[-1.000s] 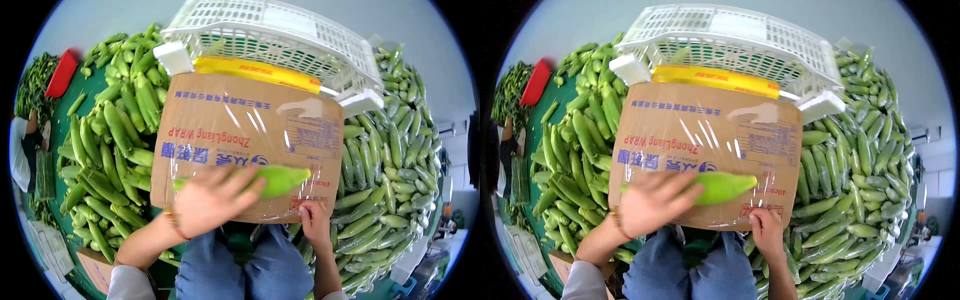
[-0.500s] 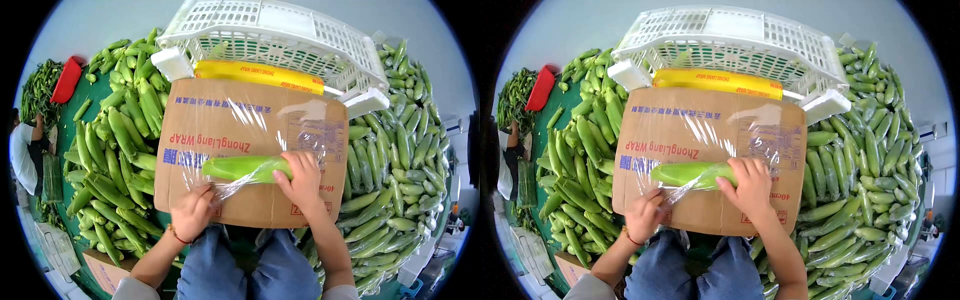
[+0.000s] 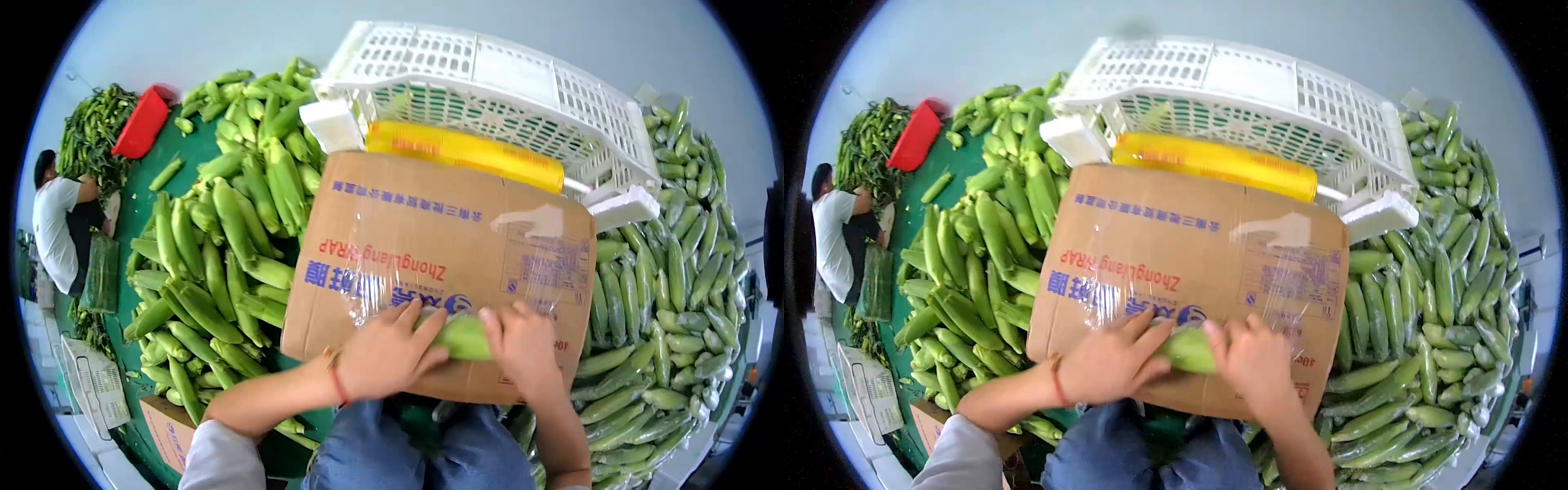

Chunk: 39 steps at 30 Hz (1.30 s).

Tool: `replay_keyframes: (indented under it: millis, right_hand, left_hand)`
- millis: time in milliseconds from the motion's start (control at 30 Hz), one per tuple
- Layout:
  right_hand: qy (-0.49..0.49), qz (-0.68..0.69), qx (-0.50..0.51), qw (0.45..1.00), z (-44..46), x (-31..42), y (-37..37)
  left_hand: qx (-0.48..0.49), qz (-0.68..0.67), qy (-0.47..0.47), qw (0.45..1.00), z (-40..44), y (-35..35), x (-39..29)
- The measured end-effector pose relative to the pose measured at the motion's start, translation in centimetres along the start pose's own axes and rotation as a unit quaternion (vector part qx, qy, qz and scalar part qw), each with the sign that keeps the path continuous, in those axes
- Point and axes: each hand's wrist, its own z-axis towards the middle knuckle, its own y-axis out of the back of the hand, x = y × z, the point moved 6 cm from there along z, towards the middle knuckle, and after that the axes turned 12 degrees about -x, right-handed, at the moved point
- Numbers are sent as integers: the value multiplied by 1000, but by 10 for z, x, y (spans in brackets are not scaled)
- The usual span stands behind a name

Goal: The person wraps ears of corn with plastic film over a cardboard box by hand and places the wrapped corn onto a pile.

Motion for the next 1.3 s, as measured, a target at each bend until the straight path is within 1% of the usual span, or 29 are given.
replay_keyframes:
  millis: [67, 100, 133, 200, 300, 367, 400, 467, 500, 533, 633, 667, 733, 800, 833, 867, 900, 933, 967, 1000, 1033, 1067, 1100, 1133, 1167, 1200, 1233, 1267, 1300]
  right_hand:
    - [-68, 73, 62, 993, -4, -6, -2]
    - [-102, 111, 89, 985, -6, -9, -7]
    - [-39, 103, 6, 994, -1, -3, 1]
    - [97, 82, -164, 978, 11, 11, 18]
    - [276, -12, -154, 949, 40, 37, 8]
    - [296, -11, -171, 940, 82, 29, -7]
    - [306, -5, -172, 936, 94, 26, -17]
    - [281, 20, -72, 957, 98, 24, -35]
    - [270, 30, -25, 962, 98, 26, -39]
    - [303, 43, -78, 949, 86, 34, -26]
    - [303, 44, 25, 951, 39, 41, -9]
    - [300, 39, 81, 950, 18, 43, -6]
    - [215, 80, 231, 946, -24, 37, 0]
    - [118, 140, 256, 949, -60, 20, 8]
    - [-7, 192, 333, 923, -71, 4, 2]
    - [-117, 307, 304, 894, -73, -8, -1]
    - [-229, 415, 269, 838, -79, -21, -8]
    - [-336, 513, 225, 757, -86, -30, -13]
    - [-388, 610, 252, 643, -82, -18, -10]
    - [-379, 665, 309, 564, -79, -6, -15]
    - [-364, 711, 363, 480, -75, 8, -18]
    - [-346, 752, 405, 390, -72, 22, -19]
    - [-306, 816, 430, 236, -65, 42, -17]
    - [-258, 857, 441, 71, -62, 61, -14]
    - [-181, 876, 446, 19, -65, 77, -26]
    - [-180, 877, 445, 29, -62, 79, -25]
    - [-178, 878, 443, 38, -60, 81, -24]
    - [-262, 860, 427, 96, -58, 79, -19]
    - [-280, 850, 401, 195, -66, 64, -25]
  left_hand:
    - [-11, 55, -22, 998, -21, -4, -14]
    - [19, 66, -8, 998, -18, -10, -10]
    - [25, 112, -19, 993, -6, -19, 2]
    - [-67, 146, -12, 987, 39, -20, 36]
    - [-155, 188, -79, 967, 125, -3, 86]
    - [-9, 77, -77, 994, 156, -22, 104]
    - [36, 109, -65, 991, 165, -23, 108]
    - [133, 166, -56, 976, 172, -31, 105]
    - [129, 161, -46, 977, 171, -35, 106]
    - [132, 153, -48, 978, 168, -36, 105]
    - [139, 140, -29, 980, 166, -37, 107]
    - [126, 130, -35, 983, 166, -36, 106]
    - [95, 110, -45, 988, 163, -30, 105]
    - [-104, 7, -89, 991, 146, -6, 89]
    - [-200, -44, -109, 973, 128, 4, 77]
    - [-242, -105, -76, 962, 103, 14, 55]
    - [-237, -139, -87, 957, 77, 15, 27]
    - [-185, -113, -193, 957, 60, 10, -2]
    - [-197, -121, -205, 951, 51, 3, -13]
    - [-215, -127, -215, 944, 48, -2, -23]
    - [-270, -281, -137, 911, 54, 3, -18]
    - [-309, -429, -59, 847, 61, 5, -12]
    - [-282, -567, -14, 774, 66, 0, -10]
    - [-266, -690, 32, 672, 70, -5, -8]
    - [-191, -797, 40, 572, 73, -9, -12]
    - [-113, -881, 43, 457, 78, -9, -17]
    - [-161, -838, 119, 508, 78, -2, -15]
    - [-182, -780, 164, 575, 76, -3, -3]
    - [-197, -714, 210, 638, 71, -3, 12]
